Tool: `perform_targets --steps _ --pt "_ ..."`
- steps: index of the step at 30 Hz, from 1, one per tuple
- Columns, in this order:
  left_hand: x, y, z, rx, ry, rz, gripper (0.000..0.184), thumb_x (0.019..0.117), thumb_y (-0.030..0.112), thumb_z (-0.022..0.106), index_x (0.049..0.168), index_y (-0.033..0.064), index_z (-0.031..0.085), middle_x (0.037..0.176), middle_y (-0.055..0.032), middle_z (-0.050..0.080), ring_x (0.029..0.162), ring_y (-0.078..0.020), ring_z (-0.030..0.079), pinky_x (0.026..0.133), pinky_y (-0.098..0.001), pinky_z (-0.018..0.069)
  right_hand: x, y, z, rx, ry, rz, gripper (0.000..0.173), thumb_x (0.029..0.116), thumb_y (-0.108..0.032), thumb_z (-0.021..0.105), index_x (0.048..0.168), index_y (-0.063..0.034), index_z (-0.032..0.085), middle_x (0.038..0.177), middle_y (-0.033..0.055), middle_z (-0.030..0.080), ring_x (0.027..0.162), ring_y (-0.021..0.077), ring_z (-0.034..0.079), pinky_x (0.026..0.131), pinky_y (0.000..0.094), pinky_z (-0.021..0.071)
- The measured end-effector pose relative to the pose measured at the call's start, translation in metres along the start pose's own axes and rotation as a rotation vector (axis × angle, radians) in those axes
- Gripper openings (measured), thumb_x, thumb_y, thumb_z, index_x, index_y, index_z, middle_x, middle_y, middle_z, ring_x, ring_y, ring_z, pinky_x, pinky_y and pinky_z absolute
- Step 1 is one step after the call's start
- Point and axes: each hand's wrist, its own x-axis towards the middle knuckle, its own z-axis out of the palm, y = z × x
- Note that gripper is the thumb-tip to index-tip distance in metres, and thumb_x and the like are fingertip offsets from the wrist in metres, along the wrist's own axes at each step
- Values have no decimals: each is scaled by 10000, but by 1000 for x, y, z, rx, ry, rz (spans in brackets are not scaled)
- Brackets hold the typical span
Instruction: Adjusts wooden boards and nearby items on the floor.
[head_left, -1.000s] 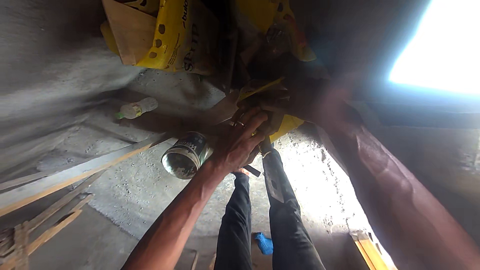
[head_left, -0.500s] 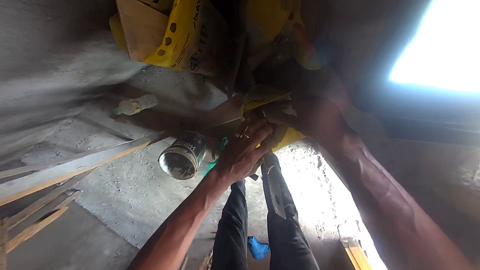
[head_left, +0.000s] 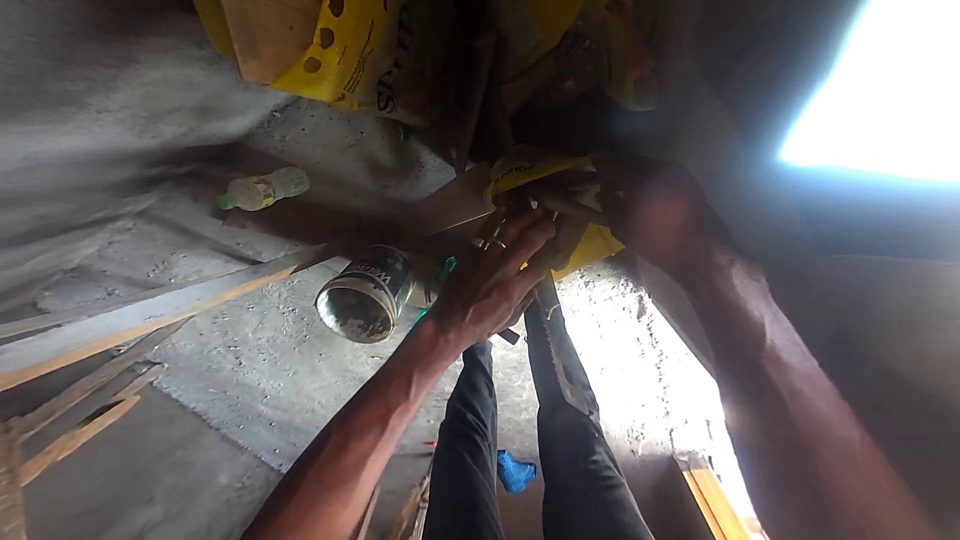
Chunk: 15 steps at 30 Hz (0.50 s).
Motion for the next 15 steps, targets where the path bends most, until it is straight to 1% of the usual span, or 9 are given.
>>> perform_targets --steps 2,3,5,6,7,10,13,14,15 --pt "0 1 0 29 19 -4 242 926 171 683 1159 169 746 1452 -87 571 1470 -314 398 1261 -515 228 -12 7 3 16 50 -39 310 1034 -63 514 1313 -51 648 1158 198 703 1021 356 701 901 557 548" --pt "0 1 0 35 30 -2 249 928 173 679 1168 180 746 1443 -89 580 1461 -316 410 1255 -517 241 -20 12 6 26 60 -56 327 1021 -55 523 1320 -64 655 1187 185 701 1052 343 700 931 550 551" --pt "-1 0 1 34 40 2 224 936 177 675 1143 178 759 1439 -91 589 1458 -314 421 1256 -518 246 -35 19 17 17 77 -27 376 982 -38 581 1343 -98 666 1288 177 679 1161 371 670 971 578 537" --pt "-1 -1 2 33 44 7 211 932 168 673 1123 171 764 1438 -92 591 1456 -315 423 1255 -516 248 -41 18 20 -16 62 17 394 979 -51 612 1365 -120 651 1335 168 653 1203 379 646 969 585 539" --pt "-2 -1 2 33 43 14 199 929 157 673 1105 164 766 1437 -95 589 1455 -321 421 1254 -518 248 -45 17 23 -55 59 54 398 977 -69 644 1372 -120 641 1340 176 639 1202 401 635 931 598 547" --pt "-3 -2 2 26 41 26 133 909 133 681 1010 135 767 1440 -104 587 1460 -331 415 1253 -522 256 -46 21 41 -210 129 84 331 966 -64 645 1295 -81 680 1255 181 672 1168 406 643 882 563 564" --pt "0 -4 0 10 24 24 115 904 145 686 982 117 764 1439 -115 582 1463 -330 411 1252 -525 258 -47 26 61 -316 270 -19 224 971 -16 584 1146 -44 721 1122 165 712 1069 385 669 813 517 557" --pt "0 -5 0 9 12 26 116 904 154 687 980 116 765 1451 -115 575 1471 -325 402 1256 -522 252 -50 27 65 -322 299 -55 209 964 -3 581 1113 -35 725 1082 166 717 1024 383 677 770 507 556" --pt "0 -5 0 8 4 28 111 903 164 695 973 115 765 1462 -115 569 1476 -324 398 1259 -523 249 -55 29 67 -319 303 -68 206 970 2 575 1112 -38 719 1067 165 714 1008 379 679 761 503 554"
